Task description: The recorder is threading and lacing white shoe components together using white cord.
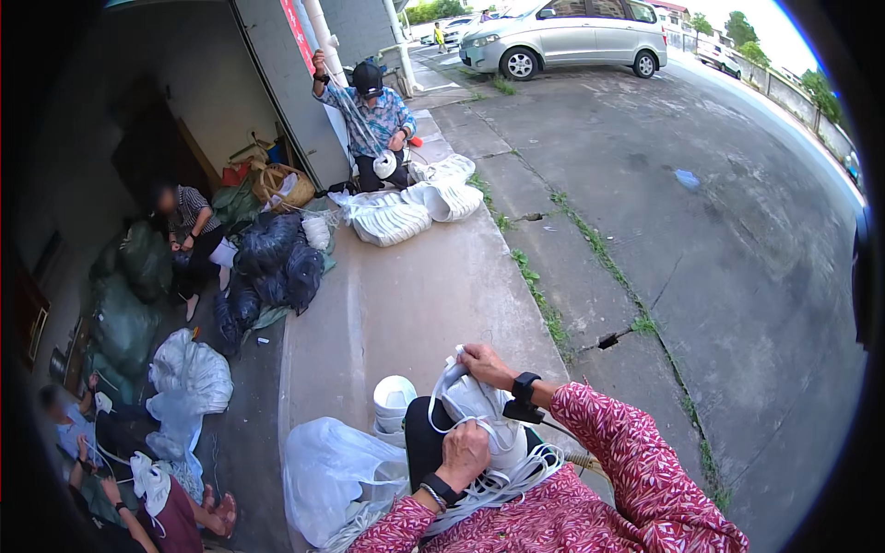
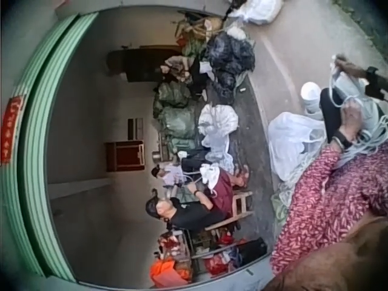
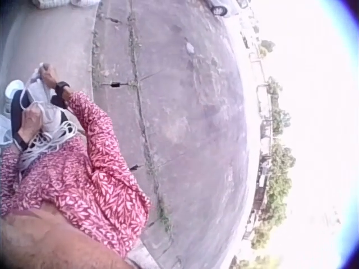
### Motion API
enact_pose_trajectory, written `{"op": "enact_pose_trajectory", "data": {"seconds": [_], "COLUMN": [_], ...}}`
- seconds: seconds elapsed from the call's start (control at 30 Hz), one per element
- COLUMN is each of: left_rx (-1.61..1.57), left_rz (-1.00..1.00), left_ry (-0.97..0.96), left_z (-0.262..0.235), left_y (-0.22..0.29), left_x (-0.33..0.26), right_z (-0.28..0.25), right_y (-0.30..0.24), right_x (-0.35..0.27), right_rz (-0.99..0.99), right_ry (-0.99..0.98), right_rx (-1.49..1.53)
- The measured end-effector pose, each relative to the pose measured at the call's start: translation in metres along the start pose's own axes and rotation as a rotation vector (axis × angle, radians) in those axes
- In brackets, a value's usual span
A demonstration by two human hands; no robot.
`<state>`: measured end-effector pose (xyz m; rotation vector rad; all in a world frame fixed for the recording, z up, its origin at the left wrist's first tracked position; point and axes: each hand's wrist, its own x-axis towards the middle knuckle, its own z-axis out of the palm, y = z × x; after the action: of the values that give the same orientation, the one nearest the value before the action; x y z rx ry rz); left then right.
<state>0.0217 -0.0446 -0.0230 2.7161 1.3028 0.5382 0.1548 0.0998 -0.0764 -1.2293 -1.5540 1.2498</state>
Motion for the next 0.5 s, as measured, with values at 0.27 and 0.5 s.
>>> {"op": "enact_pose_trajectory", "data": {"seconds": [0.27, 0.5], "left_rx": [0.003, -0.457], "left_rz": [-0.072, -0.652], "left_ry": [-0.07, 0.35], "left_z": [0.004, 0.012], "left_y": [-0.003, -0.017], "left_x": [0.003, -0.005], "right_z": [0.014, 0.007], "right_y": [-0.005, -0.003], "right_x": [0.0, 0.012], "right_rz": [0.078, 0.075], "right_ry": [0.178, 0.229], "right_rx": [-0.158, -0.045]}}
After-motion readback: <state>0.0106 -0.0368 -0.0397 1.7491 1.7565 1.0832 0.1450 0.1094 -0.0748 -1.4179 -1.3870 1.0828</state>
